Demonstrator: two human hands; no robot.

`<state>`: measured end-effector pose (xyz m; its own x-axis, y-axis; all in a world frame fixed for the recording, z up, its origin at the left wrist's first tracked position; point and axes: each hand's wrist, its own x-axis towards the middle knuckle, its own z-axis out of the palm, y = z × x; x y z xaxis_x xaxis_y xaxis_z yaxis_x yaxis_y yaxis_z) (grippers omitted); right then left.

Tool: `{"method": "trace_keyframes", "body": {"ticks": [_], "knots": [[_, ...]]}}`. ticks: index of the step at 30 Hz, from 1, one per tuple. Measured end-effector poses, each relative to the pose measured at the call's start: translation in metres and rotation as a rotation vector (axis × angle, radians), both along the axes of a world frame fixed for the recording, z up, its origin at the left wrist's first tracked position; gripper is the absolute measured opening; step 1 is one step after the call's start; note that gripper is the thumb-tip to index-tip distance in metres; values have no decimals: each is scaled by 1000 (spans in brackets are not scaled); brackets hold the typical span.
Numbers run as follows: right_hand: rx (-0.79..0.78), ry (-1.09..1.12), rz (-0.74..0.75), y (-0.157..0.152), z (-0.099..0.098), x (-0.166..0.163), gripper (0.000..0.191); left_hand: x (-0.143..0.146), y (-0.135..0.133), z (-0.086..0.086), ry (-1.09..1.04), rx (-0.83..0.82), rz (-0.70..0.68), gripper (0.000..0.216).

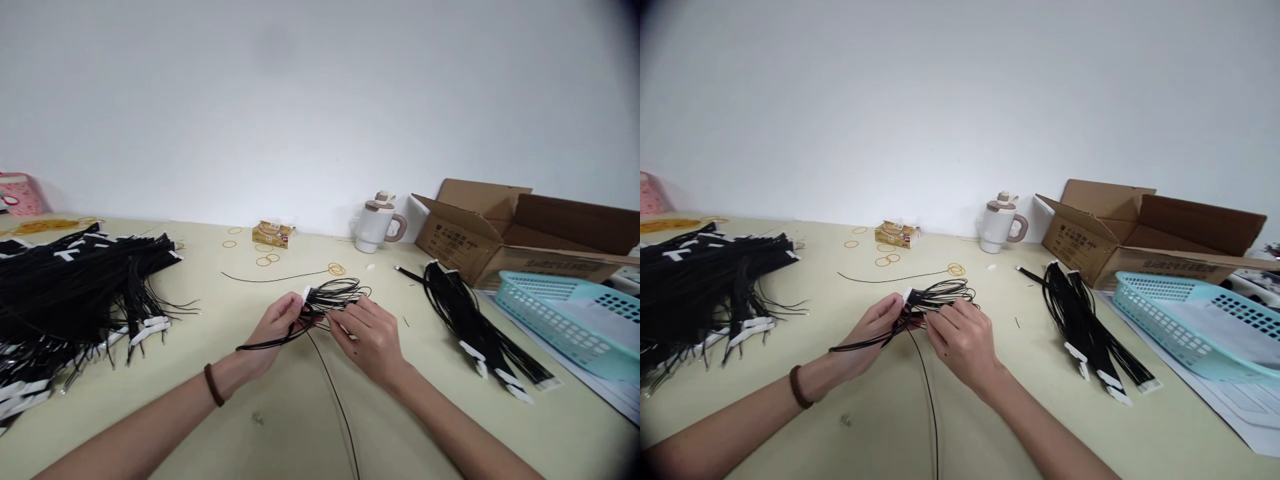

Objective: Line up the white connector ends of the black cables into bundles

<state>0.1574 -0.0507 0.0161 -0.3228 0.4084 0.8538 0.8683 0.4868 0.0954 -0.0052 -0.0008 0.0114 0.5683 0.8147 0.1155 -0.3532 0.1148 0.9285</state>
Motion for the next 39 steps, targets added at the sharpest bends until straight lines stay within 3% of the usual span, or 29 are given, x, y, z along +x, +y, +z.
{"method": "trace_keyframes", "body": {"ticks": [19, 39], "knots": [[81, -110, -8, -1, 1, -1, 10, -1, 4, -6, 73, 51, -8, 26], [70, -108, 15, 1, -4, 0, 7, 1, 0, 0, 98, 13, -34, 30]]}}
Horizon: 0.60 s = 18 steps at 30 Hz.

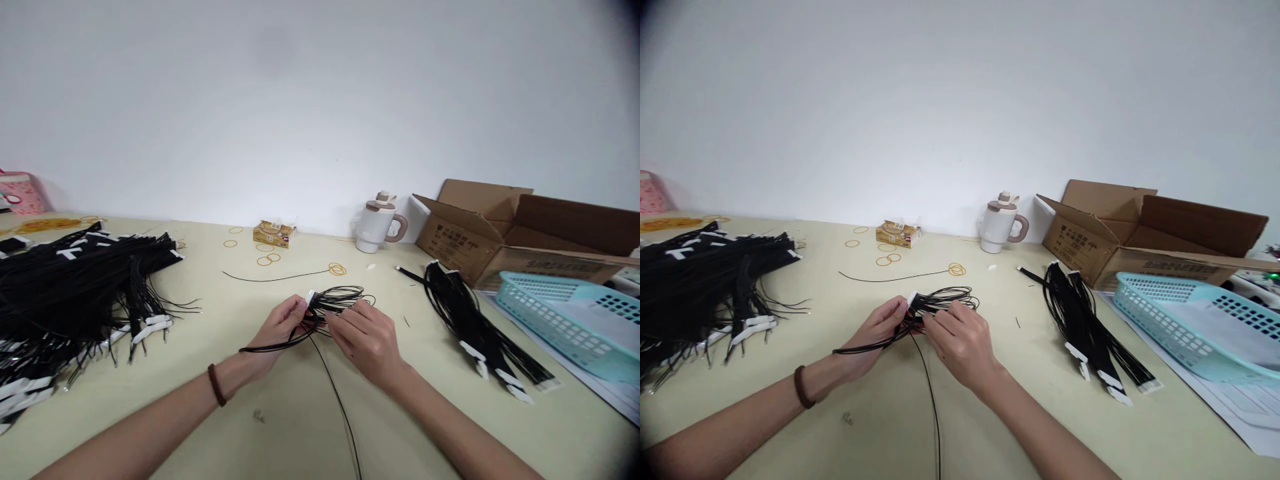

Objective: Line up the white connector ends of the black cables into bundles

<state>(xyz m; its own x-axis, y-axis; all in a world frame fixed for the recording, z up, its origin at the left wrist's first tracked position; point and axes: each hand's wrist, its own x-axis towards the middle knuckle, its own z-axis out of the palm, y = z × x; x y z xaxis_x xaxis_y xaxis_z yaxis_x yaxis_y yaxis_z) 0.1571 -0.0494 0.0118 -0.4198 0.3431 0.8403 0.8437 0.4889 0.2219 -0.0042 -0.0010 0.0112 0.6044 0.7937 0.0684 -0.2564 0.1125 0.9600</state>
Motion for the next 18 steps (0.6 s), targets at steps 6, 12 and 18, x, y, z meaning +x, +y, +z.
{"method": "trace_keyframes", "body": {"ticks": [6, 12, 18], "knots": [[-16, 7, 3, 0, 1, 0, 9, 0, 2, -4, 16, 18, 0, 30], [-19, 9, 3, 0, 2, -1, 11, 0, 3, -6, 35, 37, 3, 31], [-31, 15, 6, 0, 2, -1, 11, 0, 4, -7, 55, 46, 12, 34]]}}
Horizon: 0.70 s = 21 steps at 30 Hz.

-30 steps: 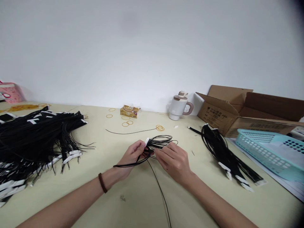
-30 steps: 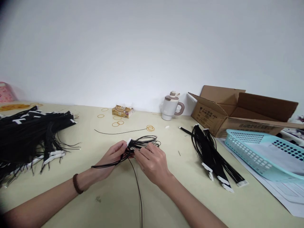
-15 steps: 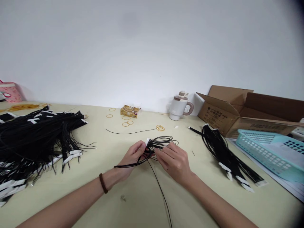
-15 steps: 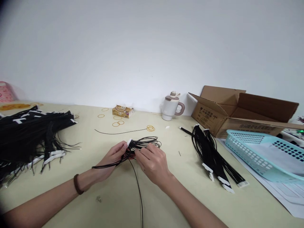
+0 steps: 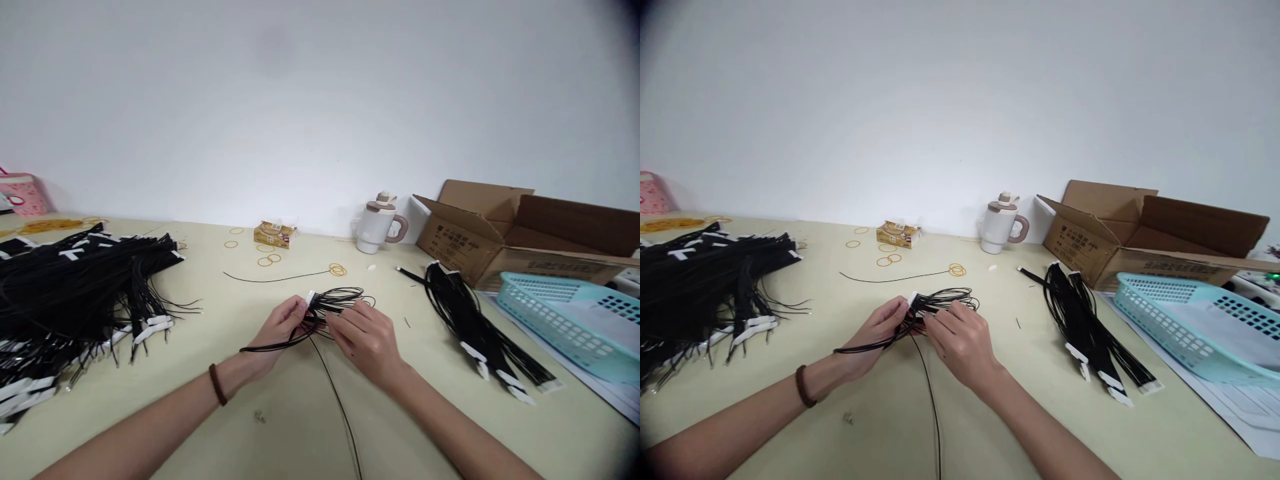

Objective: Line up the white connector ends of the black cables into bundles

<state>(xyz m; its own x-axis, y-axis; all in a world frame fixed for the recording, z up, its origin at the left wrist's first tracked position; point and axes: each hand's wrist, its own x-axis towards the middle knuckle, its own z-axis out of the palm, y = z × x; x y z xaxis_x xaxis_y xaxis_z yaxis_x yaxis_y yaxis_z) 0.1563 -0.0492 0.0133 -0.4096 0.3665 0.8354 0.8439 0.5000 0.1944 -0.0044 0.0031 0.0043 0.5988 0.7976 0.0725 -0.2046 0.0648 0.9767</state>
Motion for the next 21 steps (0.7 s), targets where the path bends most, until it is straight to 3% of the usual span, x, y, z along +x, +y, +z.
{"method": "trace_keyframes", "body": {"ticks": [21], "knots": [[-40, 27, 4, 2, -3, 0, 16, -1, 0, 0, 9, 18, 29, 38]]}}
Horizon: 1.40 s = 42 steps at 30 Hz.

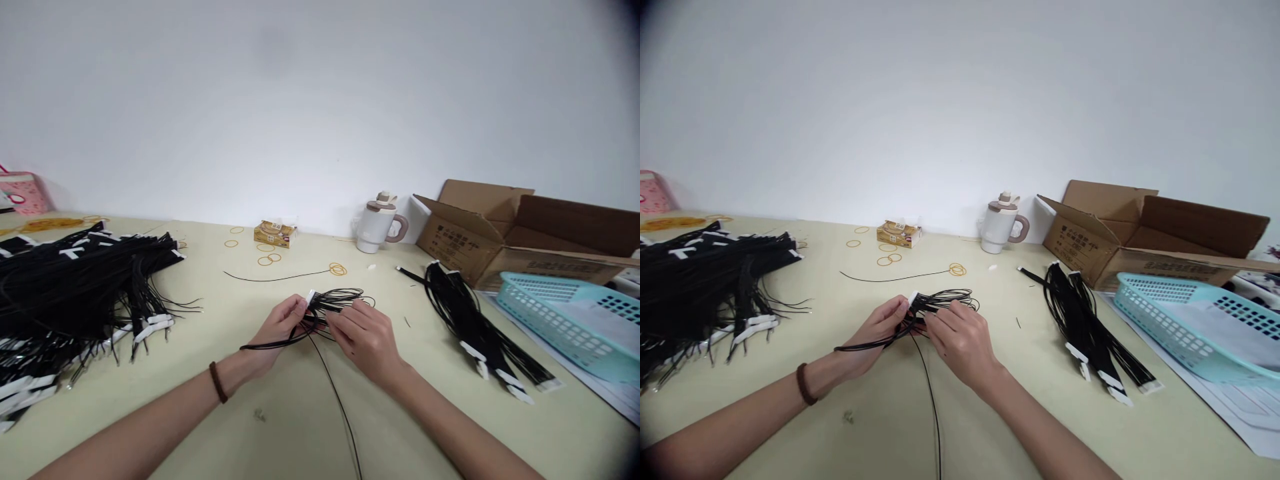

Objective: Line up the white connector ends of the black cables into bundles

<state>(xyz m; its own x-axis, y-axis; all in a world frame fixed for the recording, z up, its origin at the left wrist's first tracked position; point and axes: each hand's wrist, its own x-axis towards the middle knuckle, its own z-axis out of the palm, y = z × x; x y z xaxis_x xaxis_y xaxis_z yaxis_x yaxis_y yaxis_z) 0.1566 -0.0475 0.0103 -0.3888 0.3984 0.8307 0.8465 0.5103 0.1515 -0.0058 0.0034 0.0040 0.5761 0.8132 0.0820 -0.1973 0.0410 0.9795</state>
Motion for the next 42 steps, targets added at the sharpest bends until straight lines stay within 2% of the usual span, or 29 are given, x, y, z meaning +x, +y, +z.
{"method": "trace_keyframes", "body": {"ticks": [9, 21, 42], "knots": [[4, 3, -4, 0, 0, 0, 18, 0, 0, -1, -16, -20, -29, 31], [-1, -7, -18, 0, 0, 0, 17, 0, 2, -3, 9, 8, -16, 32], [-49, -2, 8, 1, -3, 0, 17, 0, 1, -2, -27, -35, -64, 29]]}}
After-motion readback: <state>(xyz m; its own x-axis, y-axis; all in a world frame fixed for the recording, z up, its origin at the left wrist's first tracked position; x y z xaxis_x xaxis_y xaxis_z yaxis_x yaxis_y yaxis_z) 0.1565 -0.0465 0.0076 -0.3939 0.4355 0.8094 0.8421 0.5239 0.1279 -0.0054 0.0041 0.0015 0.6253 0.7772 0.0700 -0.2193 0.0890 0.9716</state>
